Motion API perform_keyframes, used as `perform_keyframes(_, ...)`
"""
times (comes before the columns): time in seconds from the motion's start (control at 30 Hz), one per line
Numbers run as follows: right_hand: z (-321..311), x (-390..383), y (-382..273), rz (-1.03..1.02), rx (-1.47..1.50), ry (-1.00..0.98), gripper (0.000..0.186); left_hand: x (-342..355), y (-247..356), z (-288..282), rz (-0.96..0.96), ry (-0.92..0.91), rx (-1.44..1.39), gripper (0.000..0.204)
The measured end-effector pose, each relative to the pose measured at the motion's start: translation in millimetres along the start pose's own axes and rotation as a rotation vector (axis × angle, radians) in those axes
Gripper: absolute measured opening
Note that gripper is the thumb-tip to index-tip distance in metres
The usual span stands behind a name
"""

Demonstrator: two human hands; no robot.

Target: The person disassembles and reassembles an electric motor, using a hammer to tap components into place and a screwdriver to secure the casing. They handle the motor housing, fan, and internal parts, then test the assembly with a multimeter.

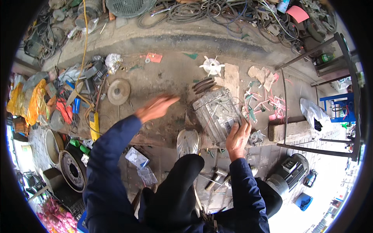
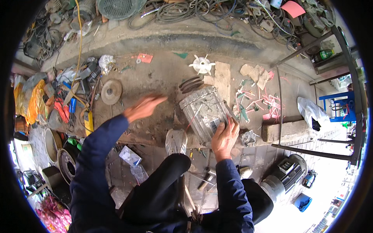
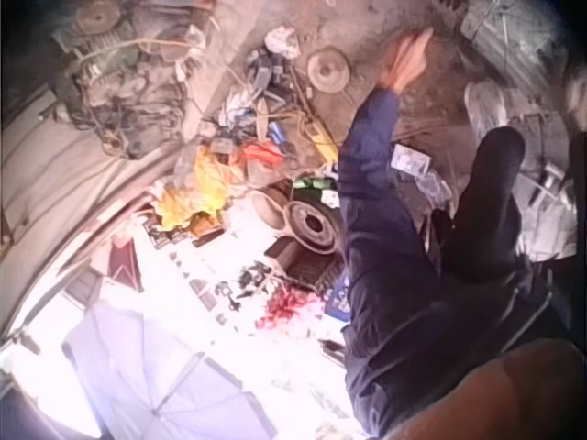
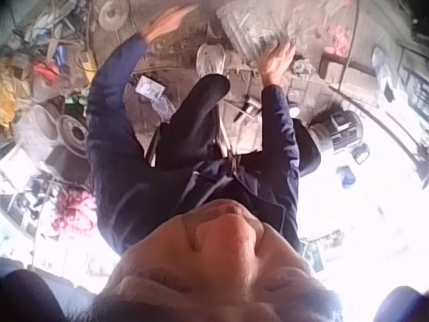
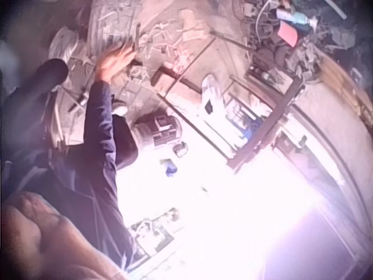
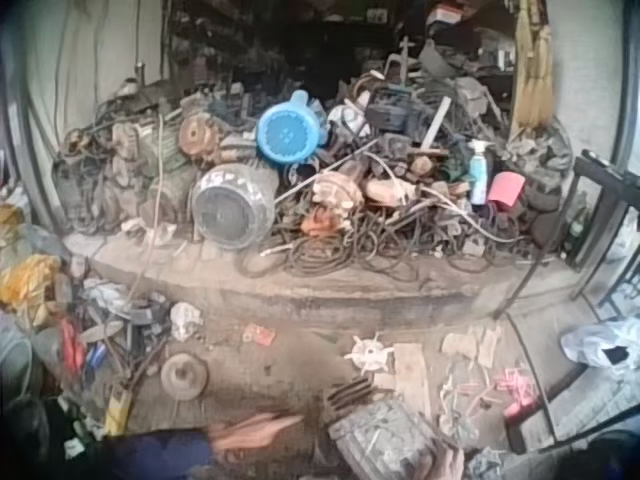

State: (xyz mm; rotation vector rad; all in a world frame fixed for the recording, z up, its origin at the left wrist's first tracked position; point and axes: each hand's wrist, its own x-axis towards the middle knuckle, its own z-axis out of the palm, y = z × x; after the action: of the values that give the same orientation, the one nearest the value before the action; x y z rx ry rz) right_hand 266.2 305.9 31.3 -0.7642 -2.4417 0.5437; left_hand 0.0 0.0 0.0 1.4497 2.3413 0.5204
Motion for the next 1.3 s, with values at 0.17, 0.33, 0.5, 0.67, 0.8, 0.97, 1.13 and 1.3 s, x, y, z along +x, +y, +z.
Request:
perform_keyframes(0.17,0,-4,0,-0.015,-0.024,0.009,0.04,34,9,-34,-0.15,0.406,-0.16,0.039)
perform_keyframes(0.33,-3,-4,-3,-0.009,0.014,0.016,0.039,166,46,-46,-0.128,0.331,-0.378,0.033)
perform_keyframes(0.5,-1,-5,-2,-0.013,0.003,0.019,0.039,255,107,-38,-0.412,-0.182,-0.144,0.072)
perform_keyframes(0.67,-4,-3,-4,-0.019,0.003,0.008,0.04,235,111,-20,-0.261,-0.131,-0.173,0.052)
perform_keyframes(0.8,-5,0,-5,0.006,0.0,-0.017,0.043,151,70,17,0.161,0.417,-0.634,0.035)
perform_keyframes(0.97,-1,-6,-1,0.004,-0.013,0.039,0.05,43,11,35,-0.206,0.385,-0.459,0.05)
perform_keyframes(1.13,-5,-9,-2,0.098,-0.014,0.037,0.045,151,11,-1,-0.035,0.464,-0.744,0.024)
perform_keyframes(1.3,-11,-8,-4,0.093,0.038,0.097,0.045,276,19,10,-0.286,-0.079,-0.657,0.058)
